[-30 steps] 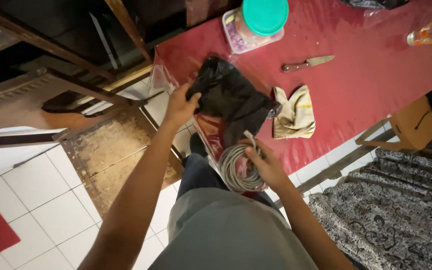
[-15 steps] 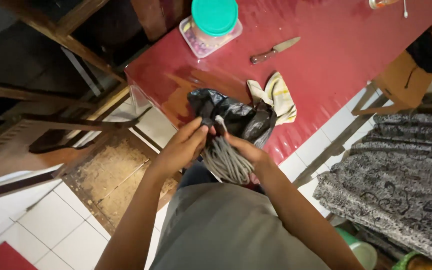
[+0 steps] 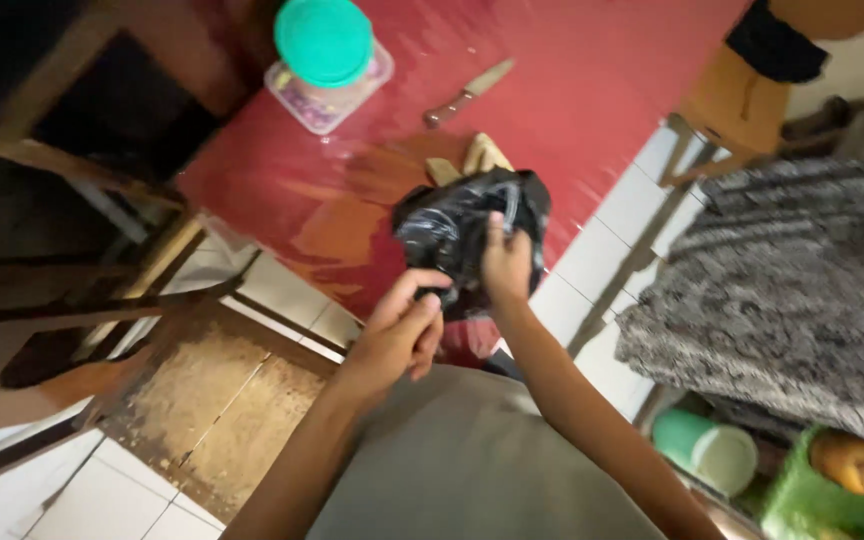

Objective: Organizing and bundling various electrical cables and an extension cord into a black plastic bag.

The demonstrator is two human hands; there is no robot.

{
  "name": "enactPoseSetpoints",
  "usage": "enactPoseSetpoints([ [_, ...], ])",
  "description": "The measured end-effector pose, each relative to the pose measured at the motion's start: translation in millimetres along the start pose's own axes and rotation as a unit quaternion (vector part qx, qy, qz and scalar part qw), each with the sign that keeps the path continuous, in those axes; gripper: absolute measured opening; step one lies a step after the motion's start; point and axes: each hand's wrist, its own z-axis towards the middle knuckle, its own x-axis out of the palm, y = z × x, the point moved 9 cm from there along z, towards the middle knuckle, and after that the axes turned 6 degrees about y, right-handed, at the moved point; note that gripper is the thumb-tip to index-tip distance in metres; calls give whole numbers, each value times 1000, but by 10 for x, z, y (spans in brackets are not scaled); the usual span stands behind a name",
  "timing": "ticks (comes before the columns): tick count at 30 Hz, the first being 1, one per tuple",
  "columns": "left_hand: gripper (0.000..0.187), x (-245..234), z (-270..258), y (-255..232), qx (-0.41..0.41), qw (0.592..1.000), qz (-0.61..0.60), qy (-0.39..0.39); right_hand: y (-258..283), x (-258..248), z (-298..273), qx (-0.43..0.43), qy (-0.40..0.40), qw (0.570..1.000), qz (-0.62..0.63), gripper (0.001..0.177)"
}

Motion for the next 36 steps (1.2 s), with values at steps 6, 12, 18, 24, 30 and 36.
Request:
enactPoseSetpoints([
  [6,26,245,61,-347,68,989,-128,34,473,248,-360,-357,48,917,-174,38],
  [12,23,337,66,-731,126,989,-47,68,850,328,-483,-309,218,901,-211,38],
  [18,22,206,45,-1010,132,984,119,9,975,503,-416,-368,332,827,-266,58],
  [24,24,99,40,-1082,186,961,194,-61,1054,169,-488,-92,433,824,-354,47],
  [30,34,175,-72,-1252,286,930,206,-106,1233,-11,-598,42,433,889,-143,50],
  [36,33,-34,114,-884,284,930,207,-106,812,-10,-333,-24,350,881,-318,52],
])
